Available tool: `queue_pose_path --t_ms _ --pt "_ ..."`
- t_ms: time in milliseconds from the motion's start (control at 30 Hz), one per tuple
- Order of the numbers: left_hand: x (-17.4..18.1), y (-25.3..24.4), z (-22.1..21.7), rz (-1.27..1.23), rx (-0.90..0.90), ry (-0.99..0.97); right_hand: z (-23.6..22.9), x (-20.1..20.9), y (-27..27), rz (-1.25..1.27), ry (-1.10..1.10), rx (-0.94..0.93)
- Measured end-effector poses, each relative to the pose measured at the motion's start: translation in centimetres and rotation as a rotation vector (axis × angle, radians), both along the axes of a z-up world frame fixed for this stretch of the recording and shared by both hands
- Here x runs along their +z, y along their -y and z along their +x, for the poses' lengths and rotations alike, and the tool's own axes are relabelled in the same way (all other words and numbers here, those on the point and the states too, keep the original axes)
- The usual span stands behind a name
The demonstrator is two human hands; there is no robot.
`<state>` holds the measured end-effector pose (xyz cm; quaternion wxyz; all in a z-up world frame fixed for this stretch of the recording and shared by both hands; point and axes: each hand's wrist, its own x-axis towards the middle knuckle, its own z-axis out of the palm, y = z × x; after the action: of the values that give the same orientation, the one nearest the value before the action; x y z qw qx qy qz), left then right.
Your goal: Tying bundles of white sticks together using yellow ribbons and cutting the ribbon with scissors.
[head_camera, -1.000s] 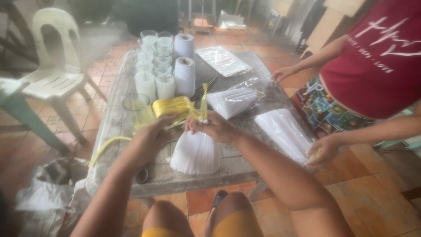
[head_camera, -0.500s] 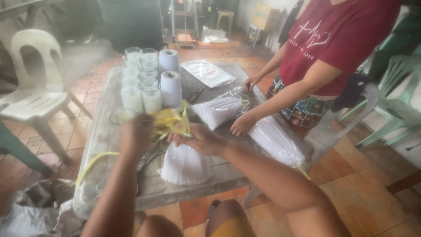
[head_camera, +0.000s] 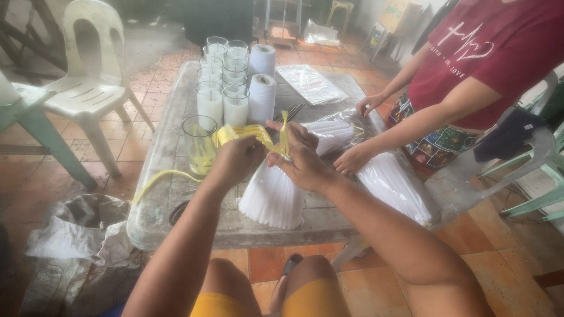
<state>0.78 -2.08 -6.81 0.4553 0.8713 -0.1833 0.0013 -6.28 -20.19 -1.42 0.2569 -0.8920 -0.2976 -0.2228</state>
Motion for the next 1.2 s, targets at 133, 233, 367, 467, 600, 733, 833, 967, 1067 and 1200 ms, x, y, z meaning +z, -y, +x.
queue_pose_path --t_ms 133,233,367,467,600,733,833,967,1067,1200 --pt "2.6 -0.8 -2.0 -0.03 -0.014 -0.02 0.5 -0.2 0.1 -0.057 -0.14 -0.06" --pt "2.9 -1.1 -2.5 -0.095 -0.081 -0.048 0.1 0.2 0.1 -0.138 -0.204 -0.094" --pt "4.3 -2.0 -4.3 -0.071 -0.096 -0.002 0.3 0.2 0.2 -0.176 -0.08 -0.073" --pt "4.1 -3.2 -5.1 -0.058 -0.072 0.008 1.0 -0.4 0.4 -0.162 -0.015 -0.057" --pt "2.9 -5.6 -5.6 -0.04 0.036 0.041 1.3 -0.7 0.7 -0.108 -0.059 -0.021" --pt "0.6 -7.9 -5.4 -0.048 0.088 0.013 -0.1 0.7 -0.1 -0.051 -0.117 0.064" --pt "-0.8 -8.9 -5.9 -0.082 0.127 -0.004 -1.0 2.0 -0.8 -0.017 -0.144 0.089" --pt "-1.2 -9.2 -8.9 -0.116 0.174 -0.13 -0.1 1.2 -0.2 -0.006 -0.141 0.104" --pt "-1.8 -9.1 -10.2 -0.146 0.197 -0.142 1.4 -0.2 0.7 -0.003 -0.13 0.125" --pt "-5.0 -9.0 -10.1 -0.261 0.213 -0.197 1.2 -1.0 0.6 0.016 -0.138 0.137"
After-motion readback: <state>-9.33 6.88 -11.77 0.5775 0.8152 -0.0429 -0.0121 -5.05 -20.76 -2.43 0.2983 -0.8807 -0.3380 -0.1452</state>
